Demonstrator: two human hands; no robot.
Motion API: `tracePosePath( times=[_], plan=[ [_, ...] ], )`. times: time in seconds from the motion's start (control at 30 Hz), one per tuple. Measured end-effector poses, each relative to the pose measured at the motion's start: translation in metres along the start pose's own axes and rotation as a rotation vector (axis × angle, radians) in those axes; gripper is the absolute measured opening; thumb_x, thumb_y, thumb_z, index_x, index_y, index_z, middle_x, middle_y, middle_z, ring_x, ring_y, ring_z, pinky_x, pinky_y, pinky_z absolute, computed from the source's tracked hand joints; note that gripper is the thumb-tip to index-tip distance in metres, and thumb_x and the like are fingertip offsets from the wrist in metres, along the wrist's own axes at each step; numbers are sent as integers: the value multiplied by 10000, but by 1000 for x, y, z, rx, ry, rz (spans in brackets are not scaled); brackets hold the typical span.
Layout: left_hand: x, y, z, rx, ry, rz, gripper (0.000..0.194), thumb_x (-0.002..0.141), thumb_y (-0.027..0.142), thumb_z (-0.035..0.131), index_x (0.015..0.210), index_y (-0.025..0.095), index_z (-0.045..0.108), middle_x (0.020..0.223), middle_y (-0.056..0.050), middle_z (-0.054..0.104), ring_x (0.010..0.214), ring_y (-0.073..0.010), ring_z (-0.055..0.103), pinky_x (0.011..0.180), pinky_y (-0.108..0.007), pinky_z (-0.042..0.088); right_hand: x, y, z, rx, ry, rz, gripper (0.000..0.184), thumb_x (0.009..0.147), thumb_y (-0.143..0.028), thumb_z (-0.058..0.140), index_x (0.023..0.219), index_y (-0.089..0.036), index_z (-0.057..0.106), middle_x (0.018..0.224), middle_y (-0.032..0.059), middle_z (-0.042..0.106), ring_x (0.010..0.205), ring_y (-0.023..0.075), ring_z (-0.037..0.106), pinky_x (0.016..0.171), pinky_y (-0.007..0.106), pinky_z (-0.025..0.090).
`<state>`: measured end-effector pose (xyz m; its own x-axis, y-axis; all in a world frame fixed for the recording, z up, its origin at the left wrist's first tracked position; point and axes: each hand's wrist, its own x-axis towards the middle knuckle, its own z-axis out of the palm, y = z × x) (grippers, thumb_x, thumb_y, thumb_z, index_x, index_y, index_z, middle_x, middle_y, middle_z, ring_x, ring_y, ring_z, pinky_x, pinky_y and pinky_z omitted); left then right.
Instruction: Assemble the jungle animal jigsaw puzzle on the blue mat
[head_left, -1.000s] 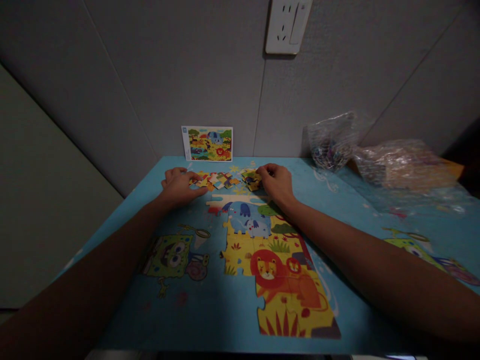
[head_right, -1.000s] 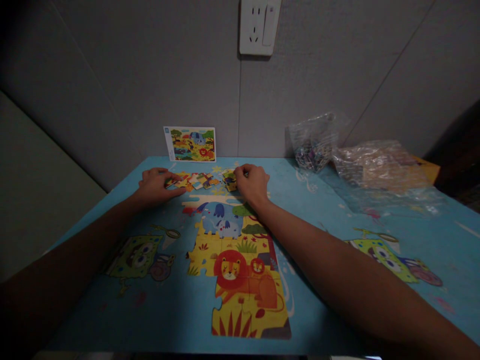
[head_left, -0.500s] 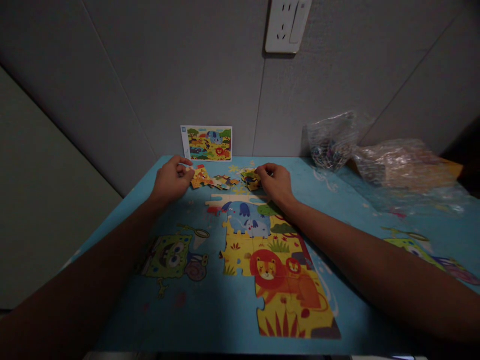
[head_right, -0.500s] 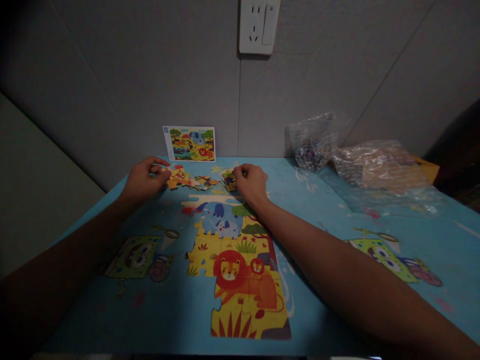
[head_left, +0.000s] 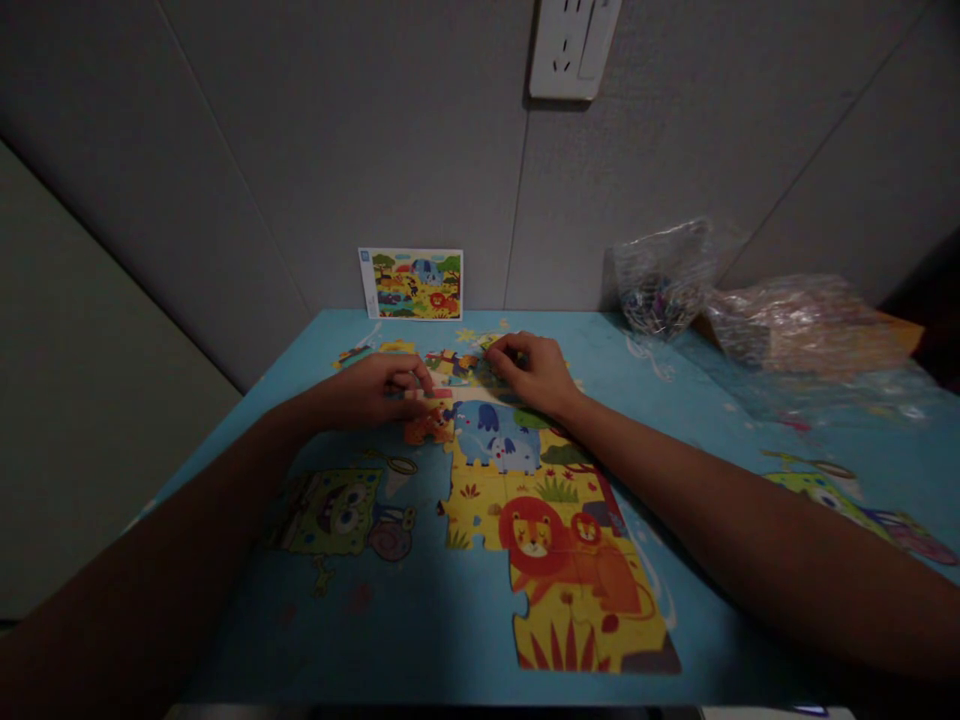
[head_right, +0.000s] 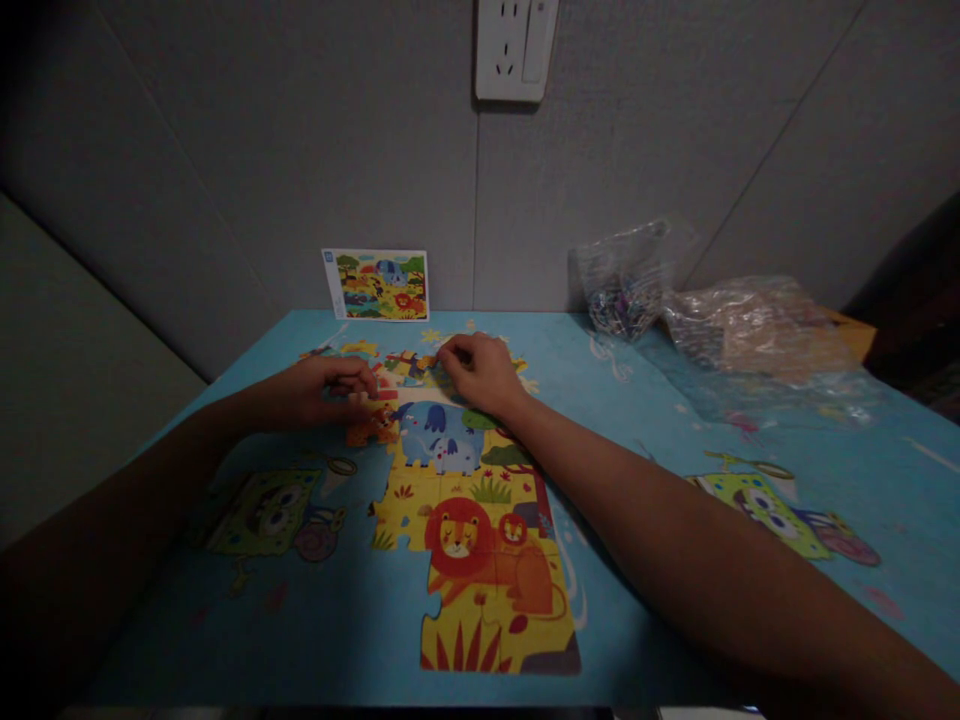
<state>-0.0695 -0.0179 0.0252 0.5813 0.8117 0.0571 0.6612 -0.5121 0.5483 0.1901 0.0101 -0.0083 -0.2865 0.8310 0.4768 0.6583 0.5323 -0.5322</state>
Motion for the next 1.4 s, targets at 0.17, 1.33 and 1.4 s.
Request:
tracePosePath(
  times=[0.17, 1.33, 1.4],
  plan=[
    [-5, 3, -2, 184, -44, 59, 455, 663, 497, 783, 1037, 253, 698, 1083, -66, 709, 1034, -262, 648, 897, -347, 473, 1, 2, 1, 9, 0, 32, 282, 905, -322, 528, 815, -160, 742, 720, 48, 681, 683, 170, 566, 688, 306, 369],
    [-16, 9, -5, 472, -95, 251, 462, 780, 255, 660, 1236, 189, 639, 1088, -100, 649, 1007, -248, 592, 900, -354, 453, 2, 9, 4, 26, 14, 51, 284, 886, -339, 534, 754, -147, 695, 654, 43, 659, 598, 149, 527, 604, 289, 318],
    [-16, 11, -5, 446, -112, 270, 443, 775, 243, 662, 1215, 189, 648, 1109, -101, 644, 1024, -249, 584, 918, -355, 449, 2, 9, 4, 22, 22, 45, 293, 887, -347, 530, 752, -148, 698, 660, 43, 659, 603, 149, 527, 603, 287, 319]
  ],
)
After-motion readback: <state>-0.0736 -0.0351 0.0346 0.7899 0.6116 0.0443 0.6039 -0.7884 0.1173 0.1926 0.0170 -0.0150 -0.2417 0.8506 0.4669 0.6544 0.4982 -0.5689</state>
